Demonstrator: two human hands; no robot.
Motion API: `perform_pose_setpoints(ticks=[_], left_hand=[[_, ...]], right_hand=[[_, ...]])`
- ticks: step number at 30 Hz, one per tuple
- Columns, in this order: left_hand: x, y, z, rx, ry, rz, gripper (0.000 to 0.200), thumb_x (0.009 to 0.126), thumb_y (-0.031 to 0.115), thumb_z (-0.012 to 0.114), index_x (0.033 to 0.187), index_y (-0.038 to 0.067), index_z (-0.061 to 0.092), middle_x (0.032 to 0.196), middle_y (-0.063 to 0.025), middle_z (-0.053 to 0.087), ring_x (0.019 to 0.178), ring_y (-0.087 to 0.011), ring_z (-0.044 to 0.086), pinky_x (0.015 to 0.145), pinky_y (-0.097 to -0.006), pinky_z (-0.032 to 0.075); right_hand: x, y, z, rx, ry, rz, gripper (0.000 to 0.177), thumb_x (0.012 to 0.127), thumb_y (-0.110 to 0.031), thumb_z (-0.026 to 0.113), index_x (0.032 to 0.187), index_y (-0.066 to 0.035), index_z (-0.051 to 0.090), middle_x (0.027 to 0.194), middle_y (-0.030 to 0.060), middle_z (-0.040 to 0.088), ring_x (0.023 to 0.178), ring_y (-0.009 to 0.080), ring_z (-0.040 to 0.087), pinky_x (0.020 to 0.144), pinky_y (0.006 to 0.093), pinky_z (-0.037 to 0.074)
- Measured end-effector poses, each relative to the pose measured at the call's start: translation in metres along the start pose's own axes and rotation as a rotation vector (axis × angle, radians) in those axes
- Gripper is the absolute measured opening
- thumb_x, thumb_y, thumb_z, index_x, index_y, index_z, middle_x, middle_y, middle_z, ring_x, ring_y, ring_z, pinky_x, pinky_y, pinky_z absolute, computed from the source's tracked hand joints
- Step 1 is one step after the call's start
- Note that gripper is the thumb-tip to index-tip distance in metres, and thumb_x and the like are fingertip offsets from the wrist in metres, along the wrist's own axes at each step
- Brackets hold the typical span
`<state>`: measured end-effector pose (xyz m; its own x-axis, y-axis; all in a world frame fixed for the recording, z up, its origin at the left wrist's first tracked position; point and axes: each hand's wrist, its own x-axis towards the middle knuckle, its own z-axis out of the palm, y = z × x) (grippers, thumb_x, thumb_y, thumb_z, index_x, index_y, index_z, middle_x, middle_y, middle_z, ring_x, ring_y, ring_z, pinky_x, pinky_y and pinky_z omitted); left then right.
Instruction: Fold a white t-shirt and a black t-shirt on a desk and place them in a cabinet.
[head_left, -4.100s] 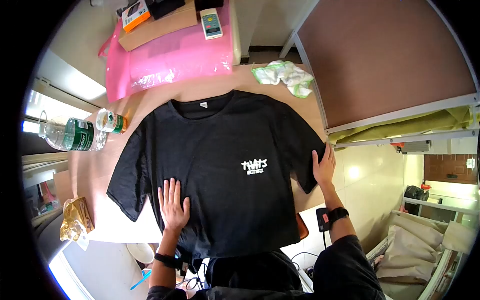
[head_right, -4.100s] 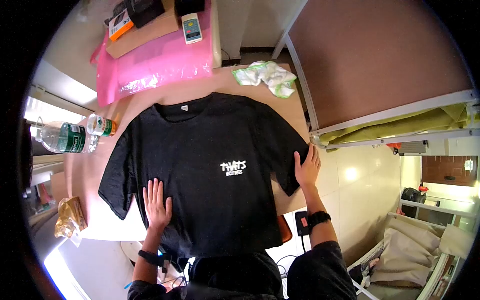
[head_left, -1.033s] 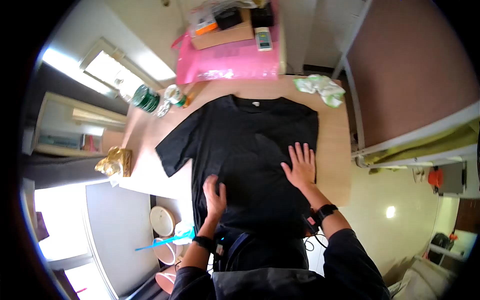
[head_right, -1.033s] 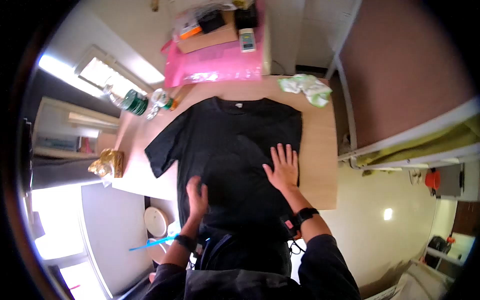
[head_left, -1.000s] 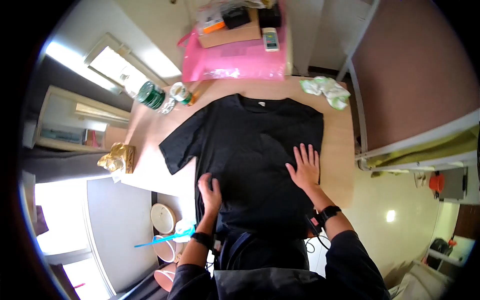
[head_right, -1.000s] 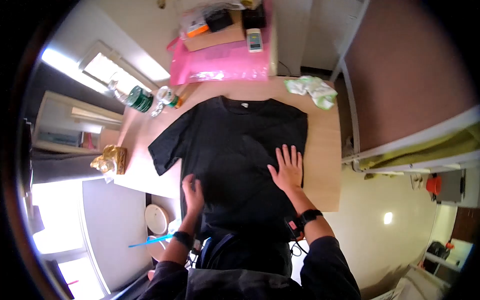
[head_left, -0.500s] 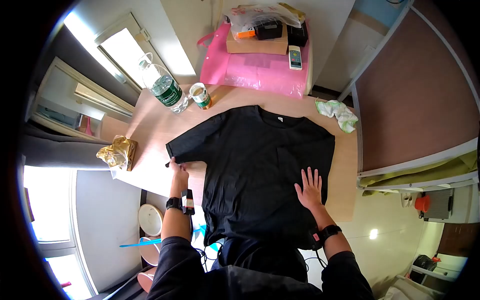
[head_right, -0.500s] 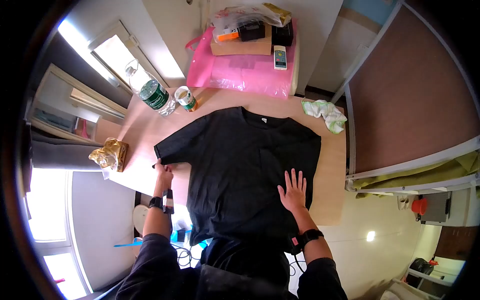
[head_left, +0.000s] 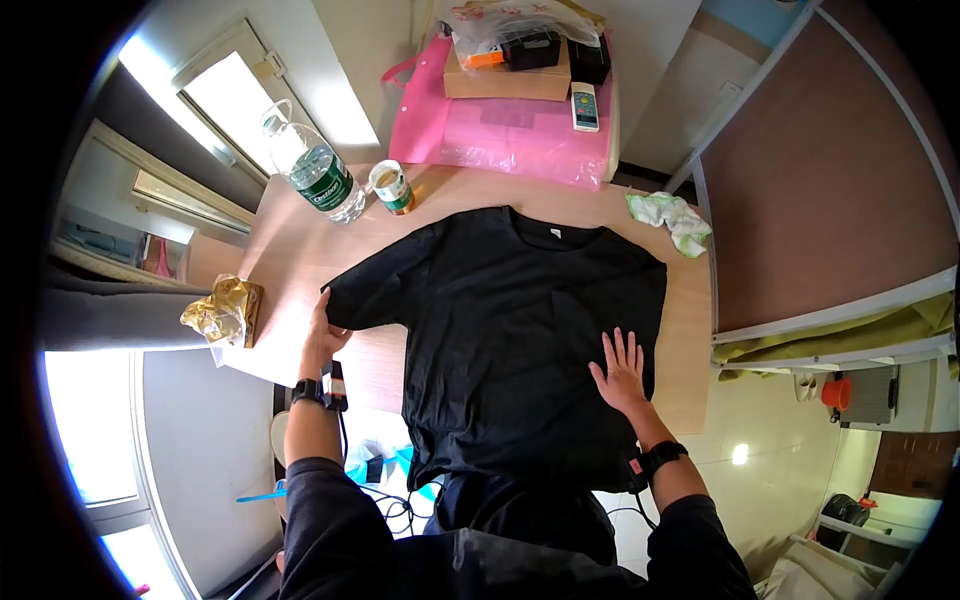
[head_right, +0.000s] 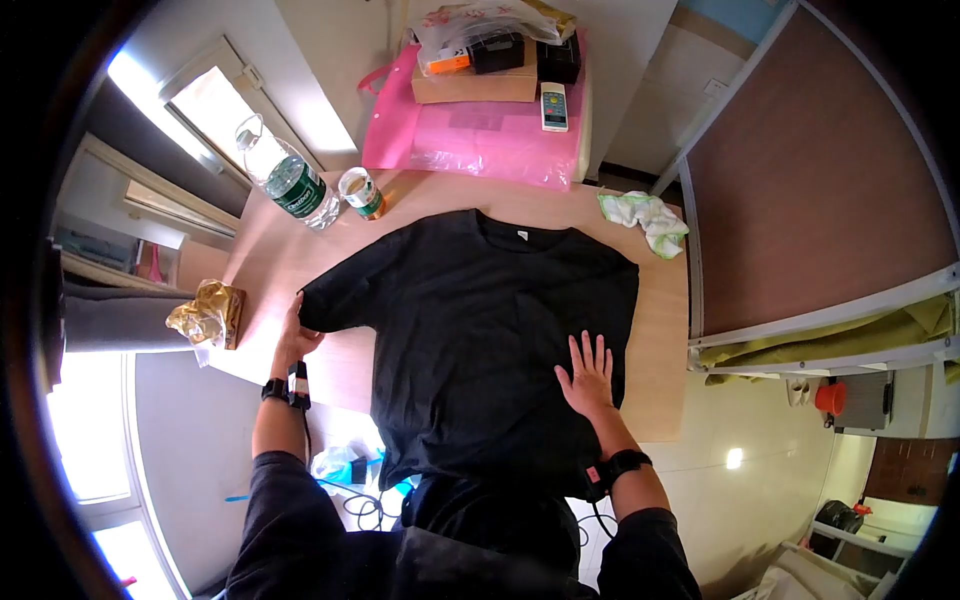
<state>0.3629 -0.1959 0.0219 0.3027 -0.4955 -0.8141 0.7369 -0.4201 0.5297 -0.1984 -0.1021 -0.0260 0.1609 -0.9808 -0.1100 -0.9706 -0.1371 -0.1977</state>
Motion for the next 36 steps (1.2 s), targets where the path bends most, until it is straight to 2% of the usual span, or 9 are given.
perform_pose_setpoints(ticks=[2, 6, 11, 16, 19, 28, 30, 34, 36], left_hand=[[0.047, 0.008, -0.032, 0.334, -0.086, 0.257, 0.044, 0.087, 0.04, 0.062, 0.114, 0.006, 0.059, 0.113, -0.0098, 0.062, 0.103, -0.0216, 0.058, 0.088, -0.0374, 0.046], [0.09, 0.023, -0.057, 0.321, 0.0, 0.397, 0.052, 0.088, 0.042, 0.058, 0.121, 0.002, 0.053, 0.124, -0.0139, 0.054, 0.103, -0.0218, 0.056, 0.083, -0.0361, 0.046], [0.051, 0.036, -0.019, 0.938, 0.287, 0.539, 0.054, 0.078, 0.047, 0.07, 0.088, -0.006, 0.067, 0.065, -0.0065, 0.059, 0.051, -0.0182, 0.053, 0.049, -0.0324, 0.043], [0.078, 0.039, -0.022, 0.83, 0.174, 0.543, 0.033, 0.084, 0.031, 0.067, 0.089, -0.001, 0.066, 0.079, -0.0062, 0.063, 0.069, -0.0163, 0.058, 0.063, -0.0295, 0.045], [0.095, 0.047, -0.02, 0.193, -0.127, 0.627, 0.019, 0.092, 0.022, 0.057, 0.097, 0.005, 0.061, 0.084, -0.0019, 0.06, 0.072, -0.0128, 0.054, 0.066, -0.0271, 0.044], [0.098, 0.06, -0.013, 0.364, -0.27, 0.61, 0.021, 0.091, 0.014, 0.061, 0.107, 0.005, 0.052, 0.09, 0.0012, 0.06, 0.08, -0.0078, 0.056, 0.071, -0.0211, 0.045], [0.11, 0.062, -0.019, 0.437, -0.215, 0.766, 0.024, 0.091, 0.014, 0.061, 0.111, 0.004, 0.052, 0.098, -0.0012, 0.061, 0.089, -0.0099, 0.057, 0.08, -0.0228, 0.045], [0.106, 0.051, -0.018, 0.491, 0.039, 0.62, 0.045, 0.088, 0.018, 0.065, 0.125, -0.001, 0.046, 0.114, -0.0108, 0.059, 0.106, -0.0138, 0.053, 0.09, -0.0271, 0.042], [0.105, 0.057, -0.019, 0.666, 0.077, 0.596, 0.046, 0.084, 0.025, 0.069, 0.117, -0.003, 0.051, 0.104, -0.0116, 0.062, 0.098, -0.0168, 0.057, 0.083, -0.0296, 0.045]], right_hand=[[0.0, 0.0, 0.001, -0.008, 0.001, 0.006, 0.066, 0.095, -0.045, 0.044, 0.149, -0.013, 0.023, 0.156, 0.0144, 0.015, 0.143, 0.0386, 0.01, 0.114, 0.0535, 0.01], [0.001, 0.0, 0.001, -0.011, -0.013, 0.024, 0.067, 0.095, -0.046, 0.044, 0.149, -0.014, 0.023, 0.156, 0.0129, 0.015, 0.144, 0.0372, 0.009, 0.115, 0.0526, 0.009], [0.001, -0.001, 0.003, -0.017, -0.02, 0.033, 0.066, 0.095, -0.045, 0.045, 0.149, -0.013, 0.023, 0.156, 0.0136, 0.016, 0.144, 0.038, 0.009, 0.115, 0.0533, 0.009], [0.002, -0.001, 0.002, -0.018, -0.003, 0.025, 0.065, 0.095, -0.044, 0.045, 0.148, -0.013, 0.025, 0.156, 0.0143, 0.017, 0.143, 0.0397, 0.011, 0.114, 0.0542, 0.01], [0.002, -0.001, 0.002, -0.031, -0.006, 0.035, 0.065, 0.095, -0.044, 0.046, 0.148, -0.012, 0.025, 0.155, 0.0146, 0.017, 0.143, 0.0399, 0.012, 0.114, 0.0547, 0.011], [0.001, 0.001, 0.005, -0.031, 0.014, 0.027, 0.065, 0.094, -0.044, 0.047, 0.147, -0.012, 0.026, 0.155, 0.0151, 0.019, 0.142, 0.0401, 0.014, 0.114, 0.0551, 0.012], [0.0, 0.0, 0.004, -0.016, 0.018, 0.024, 0.066, 0.094, -0.044, 0.047, 0.147, -0.012, 0.026, 0.155, 0.0151, 0.02, 0.142, 0.0402, 0.014, 0.113, 0.0553, 0.012], [0.002, 0.0, 0.003, -0.021, 0.005, 0.031, 0.066, 0.094, -0.043, 0.048, 0.147, -0.012, 0.026, 0.154, 0.0152, 0.02, 0.142, 0.0404, 0.014, 0.113, 0.0554, 0.012], [0.001, -0.001, 0.004, -0.022, 0.019, 0.029, 0.066, 0.094, -0.042, 0.048, 0.147, -0.012, 0.026, 0.154, 0.0153, 0.02, 0.142, 0.0405, 0.014, 0.113, 0.0555, 0.012]])
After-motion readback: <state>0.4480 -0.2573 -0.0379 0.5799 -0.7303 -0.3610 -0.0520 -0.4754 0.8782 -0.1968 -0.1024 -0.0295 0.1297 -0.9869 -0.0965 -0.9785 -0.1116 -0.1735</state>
